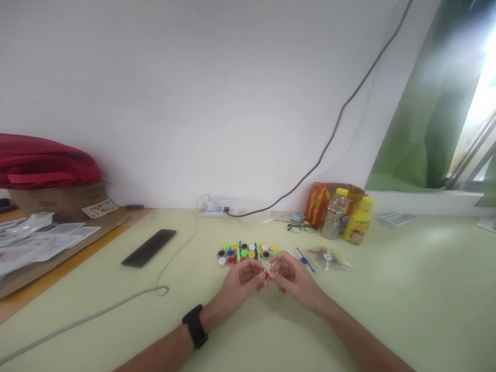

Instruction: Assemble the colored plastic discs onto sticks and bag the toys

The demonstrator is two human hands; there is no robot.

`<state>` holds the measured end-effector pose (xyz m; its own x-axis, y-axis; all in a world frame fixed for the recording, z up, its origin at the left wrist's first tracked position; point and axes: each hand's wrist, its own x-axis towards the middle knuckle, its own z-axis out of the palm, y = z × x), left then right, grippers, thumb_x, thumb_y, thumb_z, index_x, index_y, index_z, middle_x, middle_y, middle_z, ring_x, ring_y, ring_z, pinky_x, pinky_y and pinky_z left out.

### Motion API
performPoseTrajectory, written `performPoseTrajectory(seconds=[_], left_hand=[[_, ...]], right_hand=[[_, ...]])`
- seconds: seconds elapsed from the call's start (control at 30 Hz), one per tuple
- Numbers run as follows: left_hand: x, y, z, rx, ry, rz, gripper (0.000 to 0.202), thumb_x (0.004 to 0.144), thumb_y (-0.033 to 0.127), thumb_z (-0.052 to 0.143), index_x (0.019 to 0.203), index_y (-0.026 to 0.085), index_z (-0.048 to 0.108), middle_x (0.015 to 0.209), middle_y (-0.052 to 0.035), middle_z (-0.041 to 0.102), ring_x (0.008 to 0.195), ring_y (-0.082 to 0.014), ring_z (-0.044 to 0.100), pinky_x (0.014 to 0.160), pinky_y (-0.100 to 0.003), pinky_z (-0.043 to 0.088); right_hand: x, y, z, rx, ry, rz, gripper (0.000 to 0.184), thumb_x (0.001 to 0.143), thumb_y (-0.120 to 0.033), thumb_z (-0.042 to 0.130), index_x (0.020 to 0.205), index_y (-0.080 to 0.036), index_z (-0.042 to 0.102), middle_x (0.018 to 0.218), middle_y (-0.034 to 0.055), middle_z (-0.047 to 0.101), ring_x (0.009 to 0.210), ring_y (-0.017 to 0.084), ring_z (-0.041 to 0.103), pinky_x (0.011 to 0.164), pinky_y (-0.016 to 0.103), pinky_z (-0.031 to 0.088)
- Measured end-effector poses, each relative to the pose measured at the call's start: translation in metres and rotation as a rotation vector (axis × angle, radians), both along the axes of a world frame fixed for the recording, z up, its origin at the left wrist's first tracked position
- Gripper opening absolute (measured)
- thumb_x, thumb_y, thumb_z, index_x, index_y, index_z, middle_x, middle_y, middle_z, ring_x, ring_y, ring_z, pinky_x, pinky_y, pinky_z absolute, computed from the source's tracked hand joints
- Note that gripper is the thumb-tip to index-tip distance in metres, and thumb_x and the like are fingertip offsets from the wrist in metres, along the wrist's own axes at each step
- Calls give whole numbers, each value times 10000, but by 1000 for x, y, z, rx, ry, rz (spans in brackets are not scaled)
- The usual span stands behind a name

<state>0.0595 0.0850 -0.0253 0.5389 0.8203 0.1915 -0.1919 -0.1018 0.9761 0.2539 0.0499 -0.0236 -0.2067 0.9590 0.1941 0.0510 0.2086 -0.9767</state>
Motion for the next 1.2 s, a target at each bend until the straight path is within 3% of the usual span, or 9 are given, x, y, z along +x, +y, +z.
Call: performPoseTrajectory(seconds=[0.1,0.17,0.23,0.57,0.73,0.87,0.97,1.07,1.2], left_hand=[[0,-1,1,1,13,12,346,801,442,795,934,151,665,799,-53,654,712,-162,616,671,-279,489],[0,-1,1,1,24,23,352,796,444,798,933,149,664,809,-54,653,697,-153,606,667,-276,489],[0,-1,1,-2,30,33,352,793,441,802,929,148,662,806,-48,643,691,-146,596,664,-272,491],[-1,3,-5,9,23,-4,327,808,426,792,937,156,662,833,-52,652,743,-161,624,692,-276,510],[-1,4,-6,-1,17,0,326,800,427,799,927,157,668,837,-53,648,746,-161,615,682,-274,512],[-1,3,-5,-11,7,5,323,798,417,803,926,154,666,855,-52,640,737,-153,607,676,-273,508],[-1,3,-4,-3,14,8,326,808,415,795,940,147,663,866,-59,644,735,-150,607,682,-276,506],[-1,2,-4,9,25,18,326,813,410,793,941,143,658,826,-48,634,711,-139,594,675,-272,503],[-1,3,-5,3,22,22,330,808,408,799,943,144,654,841,-49,630,733,-143,597,671,-268,505]], right_hand=[[1,1,-1,25,-95,-48,452,874,-641,593,788,-199,629,663,-9,554,555,122,470,541,260,400],[3,2,-2,25,-169,-76,648,924,-674,466,490,-194,481,485,-20,434,473,112,401,523,274,349],[4,3,-1,20,-194,-88,719,940,-690,405,410,-205,381,420,-25,357,439,108,362,513,284,312],[-2,-3,5,3,-102,58,477,840,-655,634,755,-197,531,676,-13,537,594,125,483,553,252,390],[-2,0,-3,13,15,-22,433,830,-615,677,973,-242,508,831,-16,562,617,115,477,560,244,416],[0,-1,-1,68,-49,-47,510,850,-574,677,1217,-272,492,879,-9,582,603,113,460,562,249,398],[1,-1,0,123,-159,-86,370,914,-583,573,921,-216,616,794,0,557,617,128,476,573,267,382],[2,1,0,173,-273,-126,598,986,-573,421,529,-188,438,580,-15,419,570,129,431,603,294,360],[3,2,1,132,-235,-95,518,948,-575,512,602,-198,428,577,-39,387,553,119,384,551,278,305]])
